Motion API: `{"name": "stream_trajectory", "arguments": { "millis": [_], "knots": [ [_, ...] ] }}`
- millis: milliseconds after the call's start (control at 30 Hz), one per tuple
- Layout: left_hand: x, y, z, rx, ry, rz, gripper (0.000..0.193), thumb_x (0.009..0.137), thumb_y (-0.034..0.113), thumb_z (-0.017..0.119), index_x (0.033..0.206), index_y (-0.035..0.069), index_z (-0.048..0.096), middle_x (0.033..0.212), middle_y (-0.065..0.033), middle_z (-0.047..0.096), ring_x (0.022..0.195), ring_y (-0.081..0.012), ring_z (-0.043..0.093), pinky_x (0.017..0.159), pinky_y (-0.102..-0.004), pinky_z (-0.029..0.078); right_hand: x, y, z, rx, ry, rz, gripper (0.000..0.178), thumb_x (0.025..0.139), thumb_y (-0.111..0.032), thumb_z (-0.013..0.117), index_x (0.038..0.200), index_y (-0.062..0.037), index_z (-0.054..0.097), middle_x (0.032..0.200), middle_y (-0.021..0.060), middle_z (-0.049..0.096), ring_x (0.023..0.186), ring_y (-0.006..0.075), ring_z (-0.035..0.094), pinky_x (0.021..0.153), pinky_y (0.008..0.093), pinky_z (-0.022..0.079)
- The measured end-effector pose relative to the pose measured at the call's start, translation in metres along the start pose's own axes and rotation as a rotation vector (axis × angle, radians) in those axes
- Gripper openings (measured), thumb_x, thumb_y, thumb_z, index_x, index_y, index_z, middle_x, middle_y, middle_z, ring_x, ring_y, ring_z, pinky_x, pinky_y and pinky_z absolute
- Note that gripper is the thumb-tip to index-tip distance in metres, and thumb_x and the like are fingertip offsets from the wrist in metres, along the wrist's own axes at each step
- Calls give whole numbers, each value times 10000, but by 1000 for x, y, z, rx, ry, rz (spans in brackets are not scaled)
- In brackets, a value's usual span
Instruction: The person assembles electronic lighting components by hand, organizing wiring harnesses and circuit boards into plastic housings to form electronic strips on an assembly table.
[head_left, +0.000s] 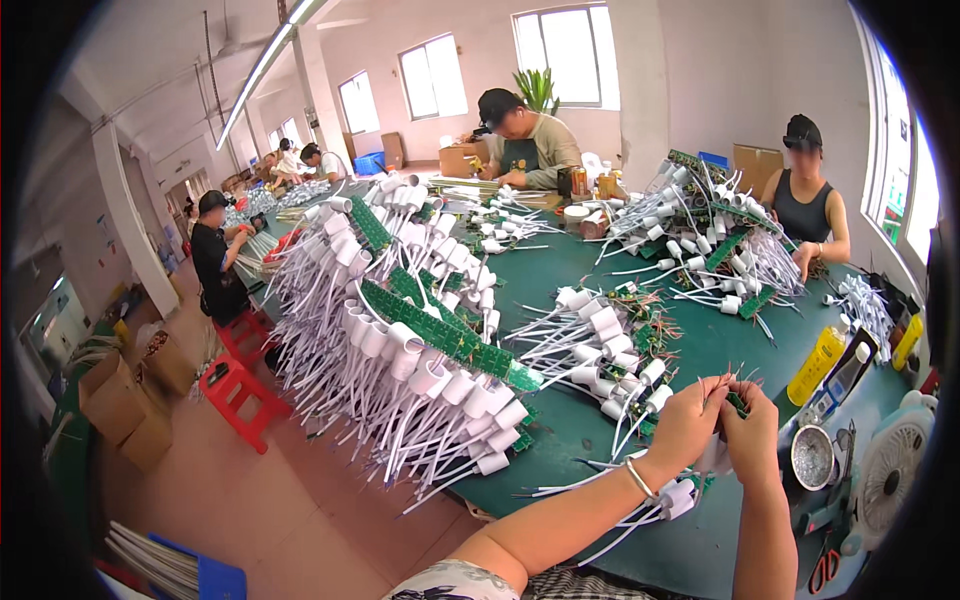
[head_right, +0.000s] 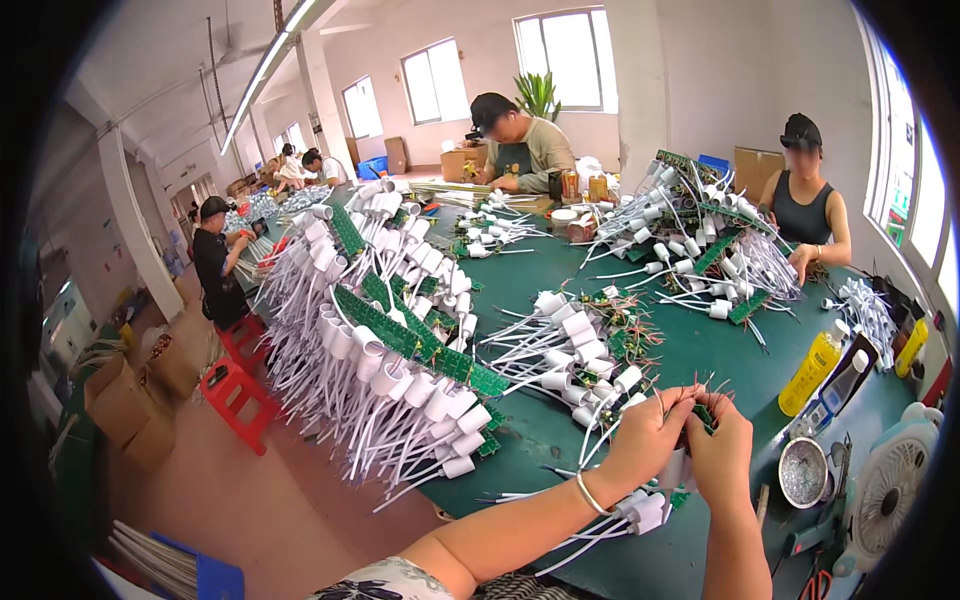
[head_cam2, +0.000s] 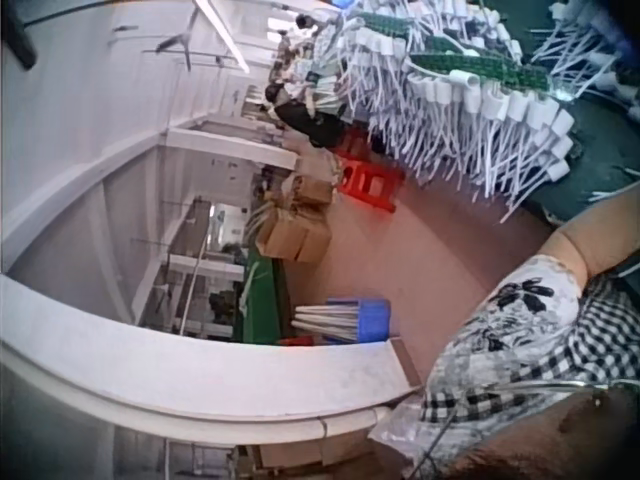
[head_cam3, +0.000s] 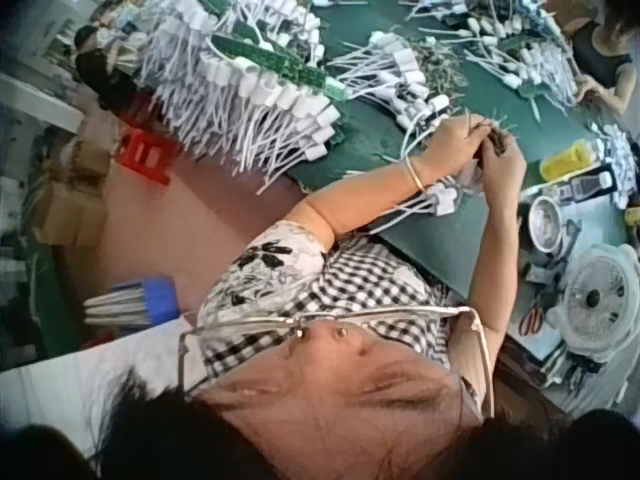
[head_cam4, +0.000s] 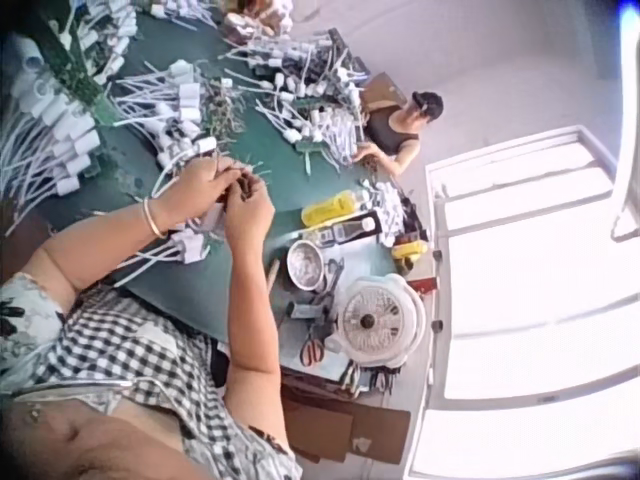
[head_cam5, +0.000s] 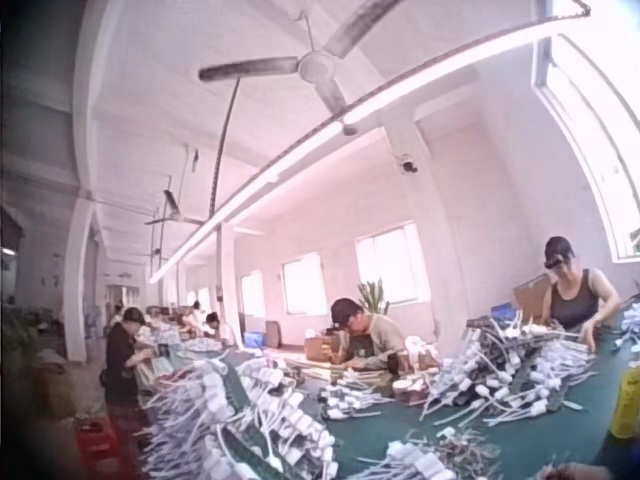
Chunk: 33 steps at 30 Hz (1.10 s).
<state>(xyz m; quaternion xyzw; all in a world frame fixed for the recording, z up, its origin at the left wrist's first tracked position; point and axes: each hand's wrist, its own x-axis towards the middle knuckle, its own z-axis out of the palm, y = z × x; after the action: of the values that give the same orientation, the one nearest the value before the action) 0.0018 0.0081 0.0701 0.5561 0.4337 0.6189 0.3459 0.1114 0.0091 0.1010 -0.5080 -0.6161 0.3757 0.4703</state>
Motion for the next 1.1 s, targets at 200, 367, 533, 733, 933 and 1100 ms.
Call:
{"name": "stream_trajectory", "arguments": {
  "millis": [200,367,533,733,933,1100],
  "knots": [
    [12,-6,21,76,73,75,252,921,197,512,1009,-14,617,864,-162,665,744,-240,645,673,-286,476,10,9,-5,-459,193,-227,196,803,-79,610,965,30,600,778,139,655,645,188,620,620,315,479],
    [28,-3,0,21,53,135,259,919,205,517,1014,-8,629,900,-160,669,826,-261,649,725,-334,487,25,2,6,-217,104,-318,216,813,-110,623,985,20,601,850,129,656,717,182,629,645,317,490],
    [86,99,-77,276,-410,240,304,947,223,506,1149,16,599,1039,-15,633,874,-67,572,729,-230,490,43,-84,14,491,-150,-52,295,849,-169,635,1085,-12,554,907,56,608,735,127,600,603,265,485],
    [160,166,-104,818,-509,299,427,902,236,542,1271,25,502,1131,-86,624,969,-177,598,846,-296,475,103,-101,104,1237,-60,-122,375,857,-236,637,1147,-61,478,904,44,598,764,128,590,623,301,477],
    [158,-59,-131,1398,-379,46,989,667,587,680,1450,207,213,1409,-127,379,1316,-340,315,1025,-597,212,116,58,156,427,-136,337,545,745,-250,694,1186,-5,488,1145,139,541,986,194,528,863,326,412],
    [159,-92,-137,1374,-220,143,954,690,665,601,1445,233,209,1438,-54,340,1334,-313,275,1048,-560,197,82,67,101,352,66,109,457,782,-188,634,1175,9,508,1153,157,534,942,225,538,864,313,424]
  ]
}}
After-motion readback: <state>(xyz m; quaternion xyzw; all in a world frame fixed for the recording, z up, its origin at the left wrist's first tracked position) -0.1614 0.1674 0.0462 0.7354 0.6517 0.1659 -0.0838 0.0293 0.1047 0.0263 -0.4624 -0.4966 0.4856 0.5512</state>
